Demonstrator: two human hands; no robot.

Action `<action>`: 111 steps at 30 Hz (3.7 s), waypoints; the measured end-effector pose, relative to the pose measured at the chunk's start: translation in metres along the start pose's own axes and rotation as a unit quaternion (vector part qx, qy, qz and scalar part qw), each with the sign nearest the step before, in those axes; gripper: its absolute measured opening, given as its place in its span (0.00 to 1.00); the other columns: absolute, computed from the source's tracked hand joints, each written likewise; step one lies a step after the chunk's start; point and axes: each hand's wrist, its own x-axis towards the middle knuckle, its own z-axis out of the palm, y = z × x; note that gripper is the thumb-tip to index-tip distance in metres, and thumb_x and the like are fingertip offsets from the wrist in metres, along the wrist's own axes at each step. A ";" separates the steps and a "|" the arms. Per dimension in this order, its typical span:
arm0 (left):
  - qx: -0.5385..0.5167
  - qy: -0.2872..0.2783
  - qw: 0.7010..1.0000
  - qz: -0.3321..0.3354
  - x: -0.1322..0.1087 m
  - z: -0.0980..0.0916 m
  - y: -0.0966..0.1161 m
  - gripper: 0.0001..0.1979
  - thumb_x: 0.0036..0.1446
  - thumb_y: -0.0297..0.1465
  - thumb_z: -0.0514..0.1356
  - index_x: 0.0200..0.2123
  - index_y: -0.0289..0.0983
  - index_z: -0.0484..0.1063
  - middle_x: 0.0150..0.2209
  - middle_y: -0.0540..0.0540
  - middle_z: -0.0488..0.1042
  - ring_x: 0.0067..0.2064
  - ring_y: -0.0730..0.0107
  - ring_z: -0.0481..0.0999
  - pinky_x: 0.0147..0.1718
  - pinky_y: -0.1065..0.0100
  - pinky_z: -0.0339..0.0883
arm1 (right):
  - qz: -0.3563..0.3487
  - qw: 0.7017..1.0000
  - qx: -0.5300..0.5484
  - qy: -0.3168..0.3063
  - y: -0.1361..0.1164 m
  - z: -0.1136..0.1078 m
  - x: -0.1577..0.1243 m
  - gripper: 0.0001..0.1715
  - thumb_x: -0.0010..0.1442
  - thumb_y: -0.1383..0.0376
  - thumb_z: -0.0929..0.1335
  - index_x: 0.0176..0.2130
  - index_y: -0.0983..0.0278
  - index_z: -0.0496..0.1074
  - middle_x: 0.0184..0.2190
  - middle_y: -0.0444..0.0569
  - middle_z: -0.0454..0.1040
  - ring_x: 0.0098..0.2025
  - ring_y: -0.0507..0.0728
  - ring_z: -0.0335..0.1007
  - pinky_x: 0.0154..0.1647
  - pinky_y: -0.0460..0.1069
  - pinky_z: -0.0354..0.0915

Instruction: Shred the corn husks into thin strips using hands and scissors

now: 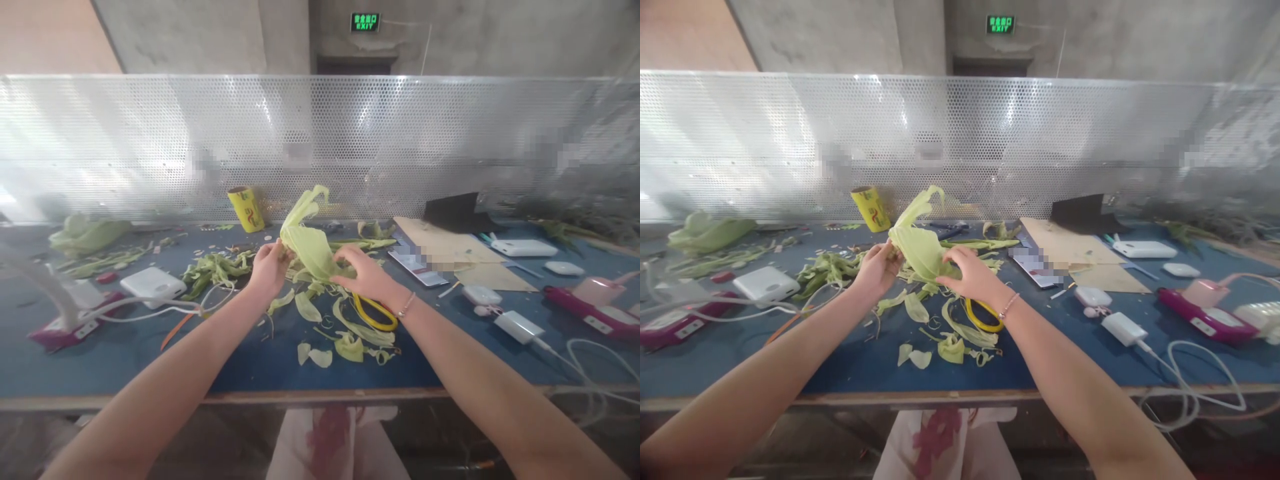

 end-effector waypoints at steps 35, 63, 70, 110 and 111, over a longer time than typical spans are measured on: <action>0.187 -0.096 0.972 0.106 0.008 -0.003 0.011 0.10 0.44 0.31 0.66 0.21 0.34 0.67 0.17 0.53 0.65 0.18 0.82 0.60 0.18 0.77 0.53 | 0.021 0.990 -0.107 0.088 0.017 -0.015 0.007 0.08 0.62 0.67 0.57 0.35 0.62 0.63 0.33 0.50 0.70 0.34 0.56 0.65 0.34 0.49 0.60; 0.246 -0.124 0.959 -0.066 -0.007 0.000 0.008 0.15 0.39 0.38 0.68 0.21 0.34 0.69 0.16 0.51 0.67 0.17 0.77 0.64 0.17 0.74 0.57 | -0.095 0.972 -0.153 0.152 -0.009 -0.004 0.003 0.20 0.62 0.71 0.55 0.51 0.60 0.64 0.49 0.54 0.65 0.54 0.59 0.59 0.56 0.59 0.57; 0.217 -0.176 0.959 -0.046 -0.013 0.002 0.004 0.15 0.38 0.38 0.69 0.23 0.34 0.69 0.18 0.50 0.69 0.19 0.78 0.65 0.19 0.74 0.58 | -0.087 0.985 -0.145 0.039 -0.011 0.011 0.005 0.19 0.64 0.68 0.55 0.51 0.65 0.64 0.45 0.56 0.68 0.49 0.61 0.63 0.52 0.59 0.63; 0.291 -0.264 0.902 0.178 -0.010 -0.005 0.009 0.13 0.47 0.40 0.64 0.27 0.36 0.69 0.24 0.51 0.67 0.23 0.77 0.66 0.23 0.72 0.62 | 0.020 0.964 -0.266 0.013 -0.037 -0.006 0.003 0.15 0.60 0.68 0.60 0.46 0.73 0.62 0.38 0.59 0.69 0.38 0.61 0.67 0.33 0.51 0.62; 0.304 -0.262 0.896 0.190 -0.010 -0.004 0.010 0.13 0.48 0.40 0.64 0.27 0.36 0.69 0.24 0.51 0.68 0.23 0.77 0.67 0.23 0.72 0.62 | 0.012 0.959 -0.281 0.015 -0.036 -0.007 0.003 0.13 0.61 0.67 0.59 0.45 0.72 0.63 0.37 0.58 0.69 0.36 0.59 0.67 0.31 0.50 0.60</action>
